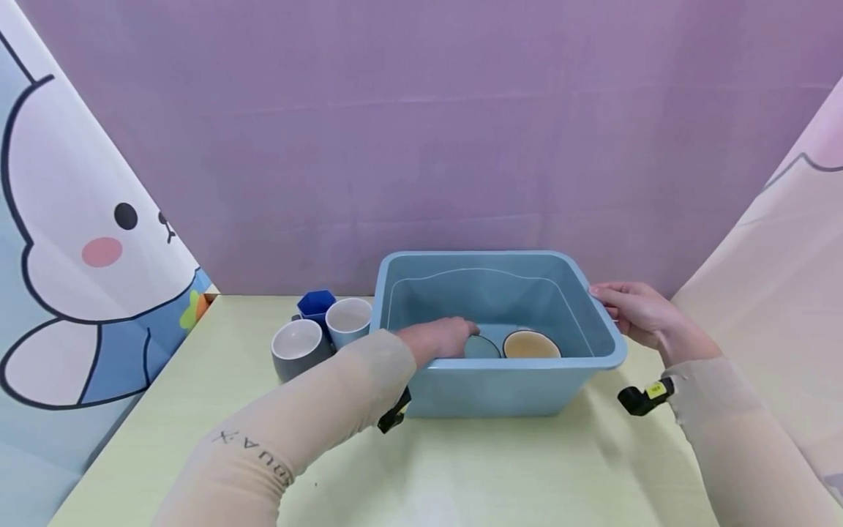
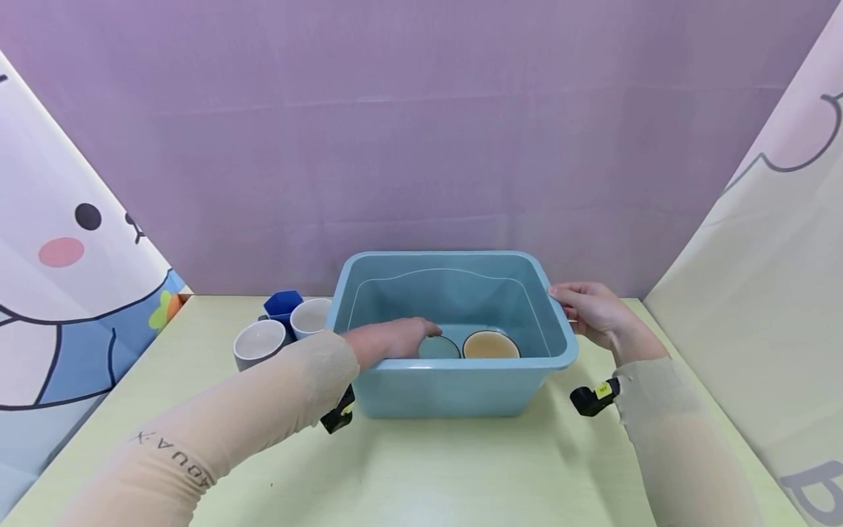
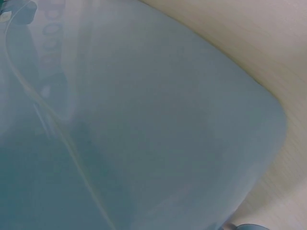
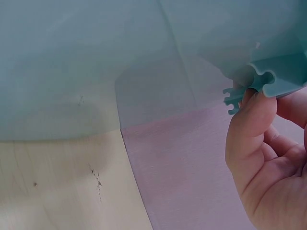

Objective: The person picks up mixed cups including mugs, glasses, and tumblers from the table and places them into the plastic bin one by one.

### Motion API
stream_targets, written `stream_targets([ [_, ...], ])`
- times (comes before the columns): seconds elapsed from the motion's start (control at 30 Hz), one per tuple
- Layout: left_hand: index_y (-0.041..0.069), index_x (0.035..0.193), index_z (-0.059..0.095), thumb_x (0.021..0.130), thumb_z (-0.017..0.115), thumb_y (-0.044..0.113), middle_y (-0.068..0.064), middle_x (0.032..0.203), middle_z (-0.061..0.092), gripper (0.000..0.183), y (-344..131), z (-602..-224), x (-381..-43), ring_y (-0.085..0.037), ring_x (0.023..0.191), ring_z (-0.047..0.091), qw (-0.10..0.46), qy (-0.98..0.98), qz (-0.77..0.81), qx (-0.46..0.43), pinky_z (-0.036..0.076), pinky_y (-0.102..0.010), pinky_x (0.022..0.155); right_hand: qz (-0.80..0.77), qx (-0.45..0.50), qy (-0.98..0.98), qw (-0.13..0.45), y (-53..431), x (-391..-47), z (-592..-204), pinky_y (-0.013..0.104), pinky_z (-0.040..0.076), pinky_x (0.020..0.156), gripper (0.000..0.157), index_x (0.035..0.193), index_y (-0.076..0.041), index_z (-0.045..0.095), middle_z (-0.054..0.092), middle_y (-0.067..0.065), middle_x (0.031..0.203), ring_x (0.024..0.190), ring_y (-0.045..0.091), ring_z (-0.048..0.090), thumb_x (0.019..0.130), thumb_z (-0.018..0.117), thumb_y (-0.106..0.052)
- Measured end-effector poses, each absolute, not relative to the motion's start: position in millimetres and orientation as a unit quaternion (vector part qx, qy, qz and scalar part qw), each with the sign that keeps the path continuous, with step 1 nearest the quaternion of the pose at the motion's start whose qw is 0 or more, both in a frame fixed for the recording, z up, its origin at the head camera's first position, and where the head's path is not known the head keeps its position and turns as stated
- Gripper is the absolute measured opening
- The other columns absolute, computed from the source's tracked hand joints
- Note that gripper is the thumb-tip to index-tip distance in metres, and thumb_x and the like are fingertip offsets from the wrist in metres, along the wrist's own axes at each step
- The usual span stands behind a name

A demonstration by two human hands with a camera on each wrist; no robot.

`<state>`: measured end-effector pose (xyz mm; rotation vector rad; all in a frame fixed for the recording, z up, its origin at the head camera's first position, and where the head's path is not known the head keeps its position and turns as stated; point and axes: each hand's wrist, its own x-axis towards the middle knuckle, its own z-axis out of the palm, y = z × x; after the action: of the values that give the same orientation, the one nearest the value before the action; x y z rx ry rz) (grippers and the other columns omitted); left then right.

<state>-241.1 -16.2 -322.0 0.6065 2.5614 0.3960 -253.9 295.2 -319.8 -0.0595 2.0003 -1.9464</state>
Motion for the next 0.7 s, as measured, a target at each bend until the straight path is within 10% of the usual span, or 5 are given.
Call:
stream_targets([
  [0.7,0.018,0.145,0.038,0.089,0.065,0.013,-0.006,0.144,0.041,0.062,-17.0,-322.5,-239.7,-0.019,0.129,0.043,0.217,0.941,0.136,0.221,0.042,-0.038,0.105,-0.691,-0.019,0.702,0.173,295.6,-253.9,-321.3,0.023,0.056,0.063,0.017,0.095,-0.013,0.069,0.067,-0.003,0.075,0.063,0.006,0.060,0.096,0.055,-0.022],
])
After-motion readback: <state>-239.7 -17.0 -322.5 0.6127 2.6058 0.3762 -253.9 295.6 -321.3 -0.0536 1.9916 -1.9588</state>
